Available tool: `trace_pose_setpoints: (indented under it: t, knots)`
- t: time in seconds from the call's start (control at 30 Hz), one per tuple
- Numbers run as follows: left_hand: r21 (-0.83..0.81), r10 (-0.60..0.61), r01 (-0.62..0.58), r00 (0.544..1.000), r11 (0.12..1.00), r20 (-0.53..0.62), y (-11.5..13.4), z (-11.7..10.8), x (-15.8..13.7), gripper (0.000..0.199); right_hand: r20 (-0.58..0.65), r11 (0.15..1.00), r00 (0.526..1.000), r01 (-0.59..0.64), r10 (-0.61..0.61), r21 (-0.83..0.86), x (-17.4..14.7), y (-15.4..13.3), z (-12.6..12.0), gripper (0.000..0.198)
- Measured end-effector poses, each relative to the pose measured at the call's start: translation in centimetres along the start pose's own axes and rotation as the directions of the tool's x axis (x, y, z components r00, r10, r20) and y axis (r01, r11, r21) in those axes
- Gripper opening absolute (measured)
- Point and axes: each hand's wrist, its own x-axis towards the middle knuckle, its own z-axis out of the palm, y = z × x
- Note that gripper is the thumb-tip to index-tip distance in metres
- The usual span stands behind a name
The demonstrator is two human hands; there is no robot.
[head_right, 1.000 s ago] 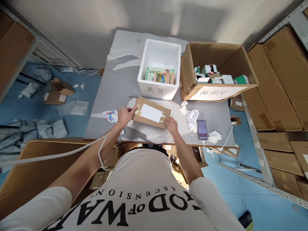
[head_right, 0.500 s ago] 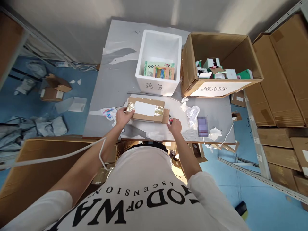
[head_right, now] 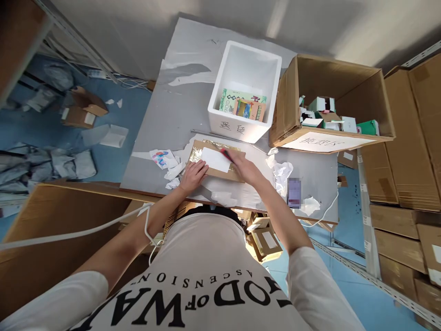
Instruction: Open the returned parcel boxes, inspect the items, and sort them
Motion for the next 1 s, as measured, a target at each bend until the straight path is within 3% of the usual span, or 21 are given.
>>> trace_pose_setpoints:
  t: [0.07, 0.13, 0.33, 0.5, 0.6, 0.73, 0.87, 1.0]
  knots:
    - [0.001, -0.003, 0.003, 1.0, 1.0, -0.002, -0.3, 0.2, 0.3, 0.036, 0.157, 0.98, 0.975, 0.176, -0.16, -0.093, 3.7, -2.1, 0.2, 0.052]
    - [-0.003, 0.003, -0.003, 1.0, 1.0, -0.004, -0.5, 0.2, 0.4, 0.036, 0.254, 0.954, 0.944, 0.254, -0.209, -0.158, 6.3, -3.3, 0.9, 0.054]
    - [-0.016, 0.006, -0.007, 1.0, 1.0, -0.007, -0.6, 0.2, 0.5, 0.035, 0.327, 0.925, 0.925, 0.284, -0.195, -0.252, 8.1, -3.8, 1.8, 0.063]
    - [-0.026, 0.008, -0.008, 1.0, 1.0, -0.019, -0.9, 0.2, 0.6, 0.035, 0.322, 0.948, 0.932, 0.241, -0.166, -0.207, 8.1, -4.1, 1.1, 0.063]
    - [-0.045, -0.002, 0.001, 1.0, 0.999, -0.02, -1.0, 0.2, 0.7, 0.035, 0.309, 0.949, 0.944, 0.199, -0.118, -0.243, 6.9, -3.1, 0.0, 0.056]
    - [-0.082, -0.031, 0.03, 0.999, 0.996, -0.011, -0.9, 0.2, 0.8, 0.033, 0.302, 0.94, 0.953, 0.099, 0.004, -0.325, 2.3, 0.5, -2.9, 0.046]
    - [-0.031, -0.009, 0.009, 1.0, 0.999, -0.015, -0.8, 0.3, 0.8, 0.034, 0.296, 0.905, 0.946, 0.004, 0.135, -0.425, -2.2, 3.2, -5.7, 0.06]
    - [0.057, 0.033, -0.032, 0.999, 0.998, -0.021, -0.8, 0.1, 0.9, 0.036, 0.297, 0.84, 0.945, 0.05, 0.134, -0.54, -5.3, 4.0, -6.9, 0.069]
